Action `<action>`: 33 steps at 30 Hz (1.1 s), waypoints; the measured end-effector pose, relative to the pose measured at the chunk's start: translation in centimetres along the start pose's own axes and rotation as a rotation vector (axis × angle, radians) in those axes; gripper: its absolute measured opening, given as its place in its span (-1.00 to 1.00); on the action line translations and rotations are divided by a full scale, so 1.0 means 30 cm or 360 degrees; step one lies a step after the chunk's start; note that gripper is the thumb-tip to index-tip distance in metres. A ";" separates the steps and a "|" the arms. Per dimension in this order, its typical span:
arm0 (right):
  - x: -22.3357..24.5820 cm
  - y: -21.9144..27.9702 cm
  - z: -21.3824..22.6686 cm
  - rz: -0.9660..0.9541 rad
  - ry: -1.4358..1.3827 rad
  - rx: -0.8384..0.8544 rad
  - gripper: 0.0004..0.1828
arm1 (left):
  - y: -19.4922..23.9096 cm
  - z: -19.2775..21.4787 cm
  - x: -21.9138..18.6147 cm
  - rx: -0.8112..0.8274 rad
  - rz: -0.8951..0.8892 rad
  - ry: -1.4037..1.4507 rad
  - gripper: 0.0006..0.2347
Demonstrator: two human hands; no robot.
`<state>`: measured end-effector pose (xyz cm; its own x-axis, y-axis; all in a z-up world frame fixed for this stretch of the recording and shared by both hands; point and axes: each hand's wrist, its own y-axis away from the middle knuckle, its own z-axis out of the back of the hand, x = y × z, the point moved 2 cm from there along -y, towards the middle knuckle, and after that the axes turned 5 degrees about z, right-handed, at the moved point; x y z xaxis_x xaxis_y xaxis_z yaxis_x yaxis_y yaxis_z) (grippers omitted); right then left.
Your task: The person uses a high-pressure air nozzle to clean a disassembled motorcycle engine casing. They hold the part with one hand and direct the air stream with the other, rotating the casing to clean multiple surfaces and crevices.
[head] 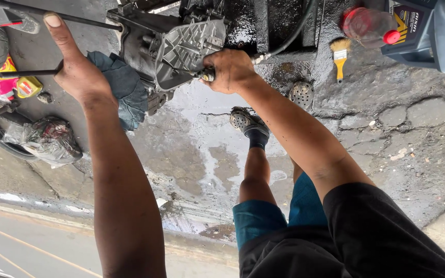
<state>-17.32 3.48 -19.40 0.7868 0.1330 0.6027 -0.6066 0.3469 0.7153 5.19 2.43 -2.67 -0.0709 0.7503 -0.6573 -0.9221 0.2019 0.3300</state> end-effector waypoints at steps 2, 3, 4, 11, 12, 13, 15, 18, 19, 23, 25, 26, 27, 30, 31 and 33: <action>-0.024 -0.035 -0.032 0.0042 0.0030 -0.0070 -0.69 | 0.003 -0.008 -0.008 -0.0022 -0.0050 0.0148 -0.32; -0.040 -0.051 -0.044 0.0082 0.0066 -0.0136 -0.63 | 0.007 -0.013 -0.009 -0.0043 -0.0093 0.0300 -0.16; -0.040 -0.051 -0.042 0.0083 0.0075 -0.0134 -0.63 | 0.000 -0.013 -0.006 -0.0047 -0.0088 0.0307 -0.16; -0.066 -0.055 -0.061 0.0146 -0.0005 -0.0290 -0.71 | -0.013 -0.007 0.009 0.0020 -0.0151 0.0277 -0.29; -0.059 -0.040 -0.050 0.0083 -0.0065 -0.0283 -0.66 | -0.003 -0.008 -0.001 0.0033 -0.0219 0.0341 -0.08; -0.064 -0.036 -0.062 0.0086 -0.0062 -0.0284 -0.66 | -0.010 -0.006 0.006 0.0029 -0.0219 0.0344 -0.08; -0.078 -0.024 -0.093 0.0065 0.0032 -0.0069 -0.91 | -0.020 -0.008 0.021 0.0106 -0.0256 0.0382 -0.22; -0.098 -0.029 -0.091 -0.0081 0.0284 -0.0065 -0.22 | -0.007 0.001 0.024 0.0079 -0.0104 0.0141 -0.46; -0.094 -0.017 -0.100 -0.0071 0.0292 -0.0060 -0.22 | -0.011 -0.003 0.033 0.0068 -0.0100 0.0144 -0.46; -0.101 0.008 -0.148 -0.0055 0.0128 -0.0107 -0.81 | -0.002 -0.012 0.050 0.0093 -0.0215 0.0218 -0.44; -0.105 0.020 -0.154 -0.0114 0.0180 -0.0154 -0.84 | 0.004 -0.018 0.064 0.0064 -0.0186 0.0144 -0.39; -0.098 0.034 -0.153 -0.0113 0.0128 -0.0070 -0.89 | 0.003 -0.023 0.072 0.0063 -0.0244 0.0164 -0.40; -0.095 0.054 -0.152 -0.0121 0.0073 0.0014 -0.87 | 0.005 -0.032 0.081 0.0070 -0.0299 0.0183 -0.40; -0.176 -0.017 -0.188 -0.0223 0.0139 -0.0250 -0.67 | 0.085 -0.022 0.075 0.0128 -0.0197 0.0191 -0.42; -0.168 -0.020 -0.175 -0.0209 0.0151 -0.0245 -0.67 | 0.093 -0.021 0.088 0.0111 -0.0192 0.0199 -0.42; -0.163 -0.022 -0.166 -0.0330 0.0177 0.0020 -0.52 | 0.110 -0.027 0.119 0.0127 -0.0228 0.0159 -0.39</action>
<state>-20.20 7.22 -24.59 0.9019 0.1617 0.4005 -0.4317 0.3658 0.8245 1.60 5.27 -4.48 0.0179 0.6449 -0.7641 -0.8927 0.3544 0.2782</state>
